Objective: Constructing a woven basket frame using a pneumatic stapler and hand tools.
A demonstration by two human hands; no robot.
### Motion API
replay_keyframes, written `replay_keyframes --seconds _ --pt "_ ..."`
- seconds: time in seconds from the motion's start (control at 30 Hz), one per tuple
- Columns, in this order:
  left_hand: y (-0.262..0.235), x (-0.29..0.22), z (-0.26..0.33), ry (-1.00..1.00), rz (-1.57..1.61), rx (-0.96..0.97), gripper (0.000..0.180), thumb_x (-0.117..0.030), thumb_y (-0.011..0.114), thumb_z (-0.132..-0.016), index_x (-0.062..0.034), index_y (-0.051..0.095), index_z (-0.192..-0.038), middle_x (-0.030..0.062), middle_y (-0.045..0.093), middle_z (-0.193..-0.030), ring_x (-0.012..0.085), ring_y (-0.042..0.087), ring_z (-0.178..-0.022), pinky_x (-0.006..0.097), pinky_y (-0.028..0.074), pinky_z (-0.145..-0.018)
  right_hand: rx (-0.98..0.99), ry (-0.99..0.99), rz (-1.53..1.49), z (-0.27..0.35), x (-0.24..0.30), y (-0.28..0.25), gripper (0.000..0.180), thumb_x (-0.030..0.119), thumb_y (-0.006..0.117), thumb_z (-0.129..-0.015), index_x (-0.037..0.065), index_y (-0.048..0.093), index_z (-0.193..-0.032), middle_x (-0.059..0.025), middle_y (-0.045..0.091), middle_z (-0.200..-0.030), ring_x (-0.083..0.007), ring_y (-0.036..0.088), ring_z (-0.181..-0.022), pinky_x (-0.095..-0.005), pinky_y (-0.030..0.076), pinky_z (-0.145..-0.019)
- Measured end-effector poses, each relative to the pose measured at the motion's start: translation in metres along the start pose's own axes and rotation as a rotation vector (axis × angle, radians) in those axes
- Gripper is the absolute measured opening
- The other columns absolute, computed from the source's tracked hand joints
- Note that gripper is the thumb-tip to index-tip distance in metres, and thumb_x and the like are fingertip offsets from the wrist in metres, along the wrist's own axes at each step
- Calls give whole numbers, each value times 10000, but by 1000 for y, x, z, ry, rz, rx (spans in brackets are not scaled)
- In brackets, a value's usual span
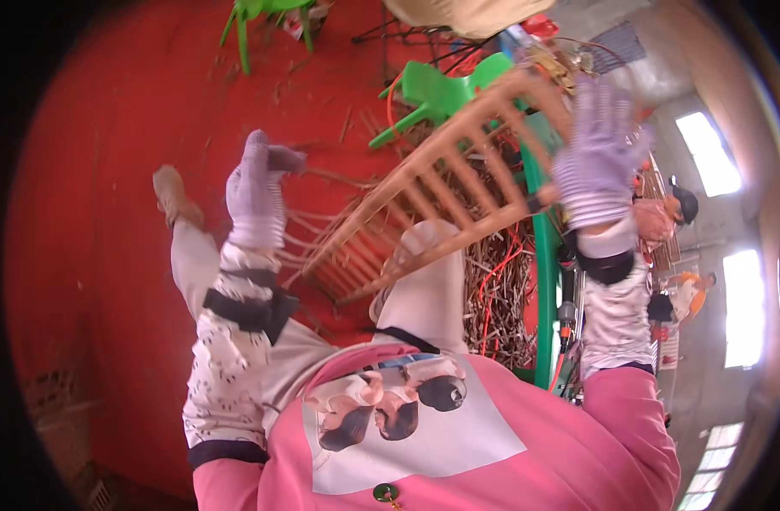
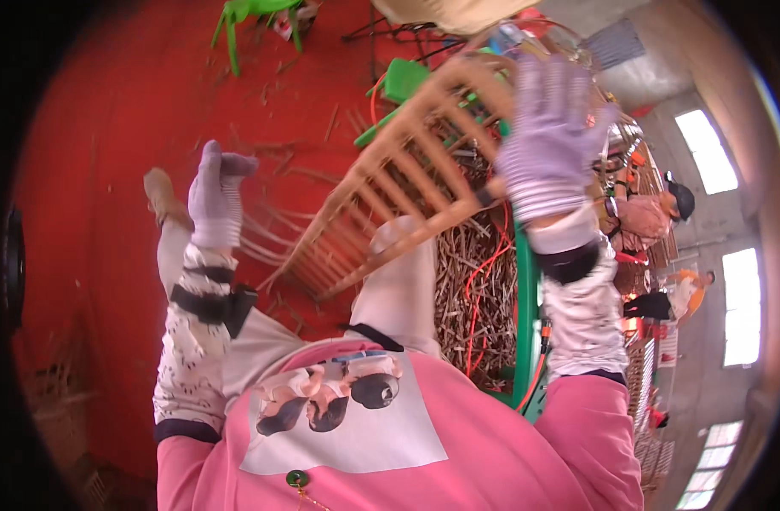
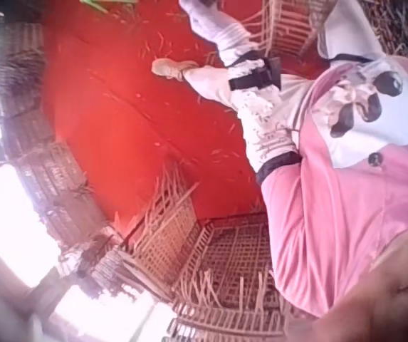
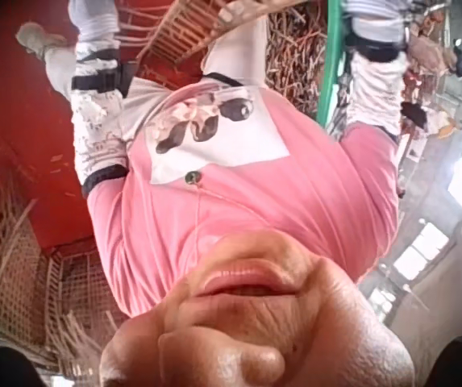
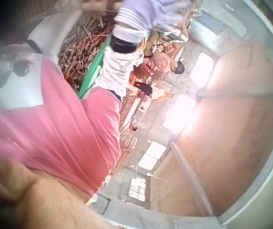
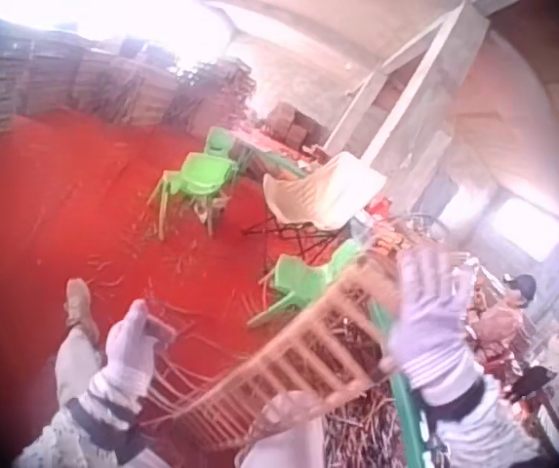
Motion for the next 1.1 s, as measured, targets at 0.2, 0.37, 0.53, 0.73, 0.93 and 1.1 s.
replay_keyframes --seconds 0.2,0.37,0.53,0.73,0.93,1.1 --pt "-176 125 -1 -568 -754 -145 378 -390 518 -814 -42 633 -719 69 607 -657 133 573 -595 279 429 -549 -46 -59 21 -35 -7 7 770 174 668 -594 112 354 -1294 -118 392 -1291 -300 339 -1217 -485 281 -958" --pt "-200 220 34 -854 -1760 780 266 -231 445 -852 -80 598 -1009 217 578 -1001 354 556 -961 370 470 -724 -41 -135 -66 -43 -5 2 648 241 699 -641 61 443 -1209 -134 509 -1156 -306 470 -1079 -400 385 -889" --pt "-223 275 64 -1153 -1546 638 339 -345 445 -848 -67 586 -981 174 616 -926 322 604 -884 339 497 -698 59 -235 154 -51 -20 29 594 293 701 -687 -38 490 -1133 -232 513 -1145 -363 543 -956 -392 434 -809" --pt "-228 331 147 -1823 -465 -6 380 -405 503 -817 -38 569 -889 132 625 -728 241 598 -571 381 498 -522 239 573 -390 -18 -78 48 326 80 584 -768 14 494 -1075 -117 579 -873 -229 581 -807 -326 509 -675" --pt "-238 389 161 -1763 -106 -308 325 -355 538 -824 -32 559 -858 139 618 -727 248 597 -583 370 508 -535 100 422 -336 -12 -80 38 379 6 508 -803 20 425 -1173 -138 541 -1026 -246 567 -867 -326 513 -700" --pt "-219 413 142 -1529 198 -447 174 -154 566 -814 -6 524 -894 104 587 -771 227 583 -682 351 504 -649 84 447 -367 -19 -77 35 382 6 509 -803 19 422 -1176 -139 536 -1036 -246 564 -875 -327 511 -706"
Point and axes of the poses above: each hand's wrist, its own z-axis away from the middle knuckle, its own y-axis out of the palm, x = y × z, the point moved 8 cm from there along -z, towards the middle knuckle
